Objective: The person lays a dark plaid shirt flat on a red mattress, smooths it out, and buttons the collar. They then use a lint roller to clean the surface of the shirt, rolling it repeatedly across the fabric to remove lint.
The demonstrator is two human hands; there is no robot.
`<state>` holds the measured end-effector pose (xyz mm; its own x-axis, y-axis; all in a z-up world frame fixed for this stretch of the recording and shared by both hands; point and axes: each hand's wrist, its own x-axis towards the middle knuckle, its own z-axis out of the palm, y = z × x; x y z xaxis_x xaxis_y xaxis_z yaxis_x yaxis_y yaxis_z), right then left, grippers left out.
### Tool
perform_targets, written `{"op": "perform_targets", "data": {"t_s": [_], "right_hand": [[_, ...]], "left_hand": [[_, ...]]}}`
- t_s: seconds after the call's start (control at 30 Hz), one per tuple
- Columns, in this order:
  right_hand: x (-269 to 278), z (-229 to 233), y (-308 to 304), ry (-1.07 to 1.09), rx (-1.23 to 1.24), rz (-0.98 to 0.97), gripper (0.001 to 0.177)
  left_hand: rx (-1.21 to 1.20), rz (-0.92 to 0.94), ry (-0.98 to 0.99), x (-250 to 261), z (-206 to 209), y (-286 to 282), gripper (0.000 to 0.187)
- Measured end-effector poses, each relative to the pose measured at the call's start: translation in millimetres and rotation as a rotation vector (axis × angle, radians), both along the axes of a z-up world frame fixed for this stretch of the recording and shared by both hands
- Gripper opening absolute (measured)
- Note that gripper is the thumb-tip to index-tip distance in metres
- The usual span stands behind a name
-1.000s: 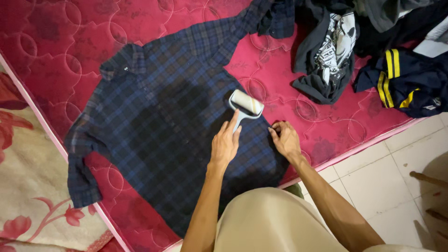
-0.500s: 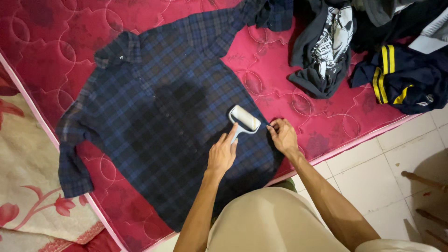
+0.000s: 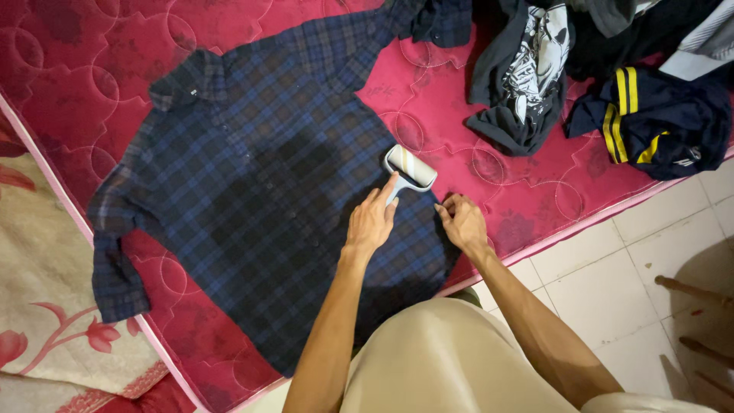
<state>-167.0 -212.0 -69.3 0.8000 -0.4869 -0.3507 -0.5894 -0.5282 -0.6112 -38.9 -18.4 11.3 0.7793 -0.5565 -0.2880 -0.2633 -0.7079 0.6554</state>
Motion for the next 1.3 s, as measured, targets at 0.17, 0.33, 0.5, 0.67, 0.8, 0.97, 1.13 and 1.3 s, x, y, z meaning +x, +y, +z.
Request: {"op": "perform_targets", "data": {"t_s": [0.17,0.33,0.5,0.67,0.8,0.97,1.13,1.3], "right_hand": [[-11,1,-1,0.008,-0.029,0.010,0.029],[-15,1,-2,0.012,0.021,-0.027,0.029],[-16,-1,-3,0.016,0.035,-0.029,0.030],[-18,0,-4,-0.006,0.062,-0.040,0.027],[-17,-1,-4,-0.014,0.067,-0.059,0.026],[-21,-2,-7,-0.028,0.061,-0.014,0.026],[-24,7,-7,0.008,0.047,-0.005,0.028],[-34,17,-7,0.038,0.009,0.011,0.029]], "left_hand": [[-0.132,0.061,-0.088,-15,19,23,0.054],[-0.131,0.057,-0.108,-38,25,48,0.054],[-0.027,-0.032,-0.051,-52,10,54,0.055],[0.042,-0.039,-0.038,-50,-5,42,0.058],[0.064,-0.041,0.021,-39,-8,22,0.058],[0.050,-0.042,0.016,-35,-8,3,0.059],[-0.044,0.002,-0.043,-42,2,5,0.057],[-0.091,0.031,-0.045,-58,30,29,0.053]]}}
